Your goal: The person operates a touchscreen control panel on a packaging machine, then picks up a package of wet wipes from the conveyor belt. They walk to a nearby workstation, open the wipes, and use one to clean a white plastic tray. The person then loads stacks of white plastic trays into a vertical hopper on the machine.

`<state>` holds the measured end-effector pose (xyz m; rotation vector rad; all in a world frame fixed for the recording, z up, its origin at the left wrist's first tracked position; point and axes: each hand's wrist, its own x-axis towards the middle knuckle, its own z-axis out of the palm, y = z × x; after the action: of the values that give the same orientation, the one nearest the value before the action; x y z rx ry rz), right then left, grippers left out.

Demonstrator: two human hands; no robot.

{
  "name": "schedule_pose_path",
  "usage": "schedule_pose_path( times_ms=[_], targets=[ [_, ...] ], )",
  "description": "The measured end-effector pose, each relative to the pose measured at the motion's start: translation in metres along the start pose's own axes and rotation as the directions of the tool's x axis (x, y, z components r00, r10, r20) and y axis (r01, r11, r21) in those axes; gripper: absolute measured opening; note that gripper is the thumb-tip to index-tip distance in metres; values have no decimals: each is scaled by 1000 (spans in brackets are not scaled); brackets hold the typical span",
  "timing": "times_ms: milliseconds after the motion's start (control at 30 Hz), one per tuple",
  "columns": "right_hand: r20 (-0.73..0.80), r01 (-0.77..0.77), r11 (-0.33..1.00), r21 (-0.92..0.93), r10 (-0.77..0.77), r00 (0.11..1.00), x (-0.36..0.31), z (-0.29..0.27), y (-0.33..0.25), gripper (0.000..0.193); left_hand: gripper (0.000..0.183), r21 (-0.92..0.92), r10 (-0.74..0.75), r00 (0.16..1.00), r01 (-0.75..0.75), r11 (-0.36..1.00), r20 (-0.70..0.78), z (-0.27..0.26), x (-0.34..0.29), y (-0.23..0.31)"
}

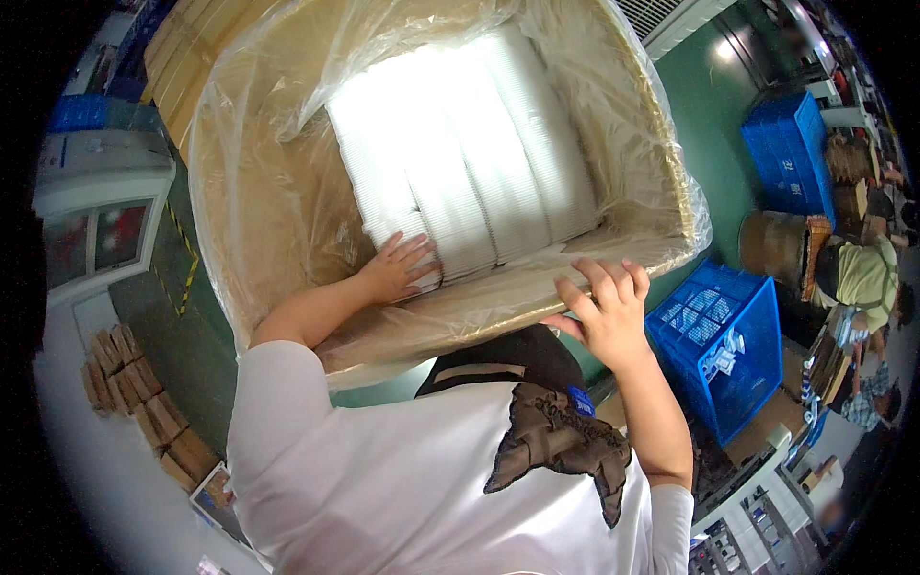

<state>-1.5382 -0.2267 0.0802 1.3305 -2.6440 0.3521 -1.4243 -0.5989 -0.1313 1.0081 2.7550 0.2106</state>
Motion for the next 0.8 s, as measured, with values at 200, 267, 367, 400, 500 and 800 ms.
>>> schedule_pose_path(
  times_ms=[200,267,367,400,500,800],
  targets=[
    [-24,-11,1000,0,11,1000,-1,0,0,51,67,48,8,992,-14,999,125,3,-37,-10],
    [-34,-15,1000,-9,14,999,1,-1,-2,47,75,84,-44,991,33,996,127,6,-46,-4],
    [-43,-19,1000,-9,18,999,0,-1,-1,47,92,-5,-305,919,317,948,251,0,-48,7],
    [-43,-21,1000,-8,21,999,0,-1,-1,47,100,-45,-408,855,444,895,320,-2,-48,9],
    [-39,-20,1000,-12,20,999,0,-3,-1,47,116,-264,-535,830,558,787,160,-3,-53,13],
    [-61,-11,1000,-1,10,998,-1,-4,-1,49,117,-269,-490,829,553,788,269,-28,-47,6]
  ],
)
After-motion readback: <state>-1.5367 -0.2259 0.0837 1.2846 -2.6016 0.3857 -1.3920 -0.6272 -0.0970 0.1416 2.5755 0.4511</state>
